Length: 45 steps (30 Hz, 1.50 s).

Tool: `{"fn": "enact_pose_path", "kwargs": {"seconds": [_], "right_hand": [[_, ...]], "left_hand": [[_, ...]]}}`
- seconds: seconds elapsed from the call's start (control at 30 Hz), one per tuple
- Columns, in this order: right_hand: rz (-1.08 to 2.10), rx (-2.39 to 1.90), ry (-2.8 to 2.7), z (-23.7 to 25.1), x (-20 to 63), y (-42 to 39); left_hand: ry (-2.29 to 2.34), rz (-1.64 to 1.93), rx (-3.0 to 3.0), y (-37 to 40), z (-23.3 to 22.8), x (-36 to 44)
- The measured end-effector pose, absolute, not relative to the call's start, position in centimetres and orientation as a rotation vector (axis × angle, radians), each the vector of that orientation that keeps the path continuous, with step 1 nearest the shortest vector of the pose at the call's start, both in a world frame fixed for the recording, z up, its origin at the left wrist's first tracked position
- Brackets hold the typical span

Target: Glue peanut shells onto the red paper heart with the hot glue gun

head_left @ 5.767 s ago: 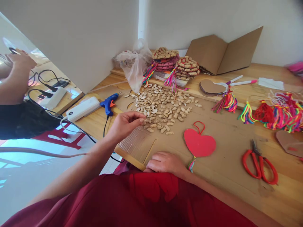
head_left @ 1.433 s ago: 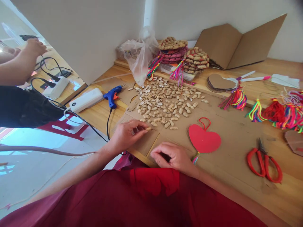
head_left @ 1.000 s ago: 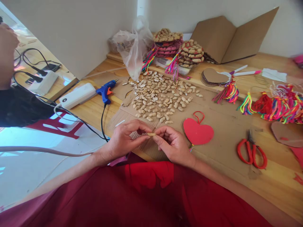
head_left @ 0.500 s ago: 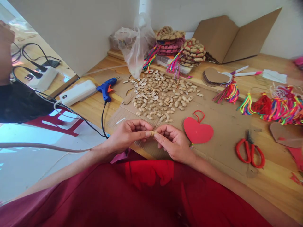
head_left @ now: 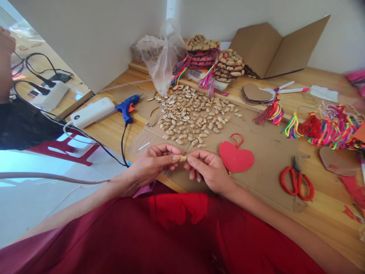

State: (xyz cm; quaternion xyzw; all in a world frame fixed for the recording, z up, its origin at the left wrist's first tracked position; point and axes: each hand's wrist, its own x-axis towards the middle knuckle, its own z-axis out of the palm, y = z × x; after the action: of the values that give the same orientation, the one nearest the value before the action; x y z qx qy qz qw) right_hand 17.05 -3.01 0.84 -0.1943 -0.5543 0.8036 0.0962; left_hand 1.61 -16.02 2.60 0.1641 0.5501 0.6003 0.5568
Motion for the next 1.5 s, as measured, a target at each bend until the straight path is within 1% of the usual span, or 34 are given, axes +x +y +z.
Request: {"fn": "enact_pose_path", "kwargs": {"seconds": [0.2,0.43,0.7,1.0,1.3,1.5], "right_hand": [[2.505,-0.625,-1.511,0.78,17.04,-3.28],[2.508,-0.596,-1.435,0.39,16.98,-3.51],[2.49,-0.614,-1.548,0.89,17.16,-3.4],[2.564,-0.589,-1.394,0.15,16.95,-3.18],[2.51,-0.637,-1.518,0.75,17.13,-3.29],[2.405,-0.658,-1.645,0.64,17.06,-3.64]], "left_hand": [[1.255,1.404,0.36,-16.0,2.53,1.86],[1.278,1.428,0.369,-16.08,2.45,1.67],[1.31,1.375,0.407,-16.19,2.62,1.83],[1.246,1.452,0.352,-16.37,2.11,1.53],[1.253,1.4,0.406,-16.47,2.1,1.76],[1.391,1.344,0.583,-16.65,2.11,1.35]]}}
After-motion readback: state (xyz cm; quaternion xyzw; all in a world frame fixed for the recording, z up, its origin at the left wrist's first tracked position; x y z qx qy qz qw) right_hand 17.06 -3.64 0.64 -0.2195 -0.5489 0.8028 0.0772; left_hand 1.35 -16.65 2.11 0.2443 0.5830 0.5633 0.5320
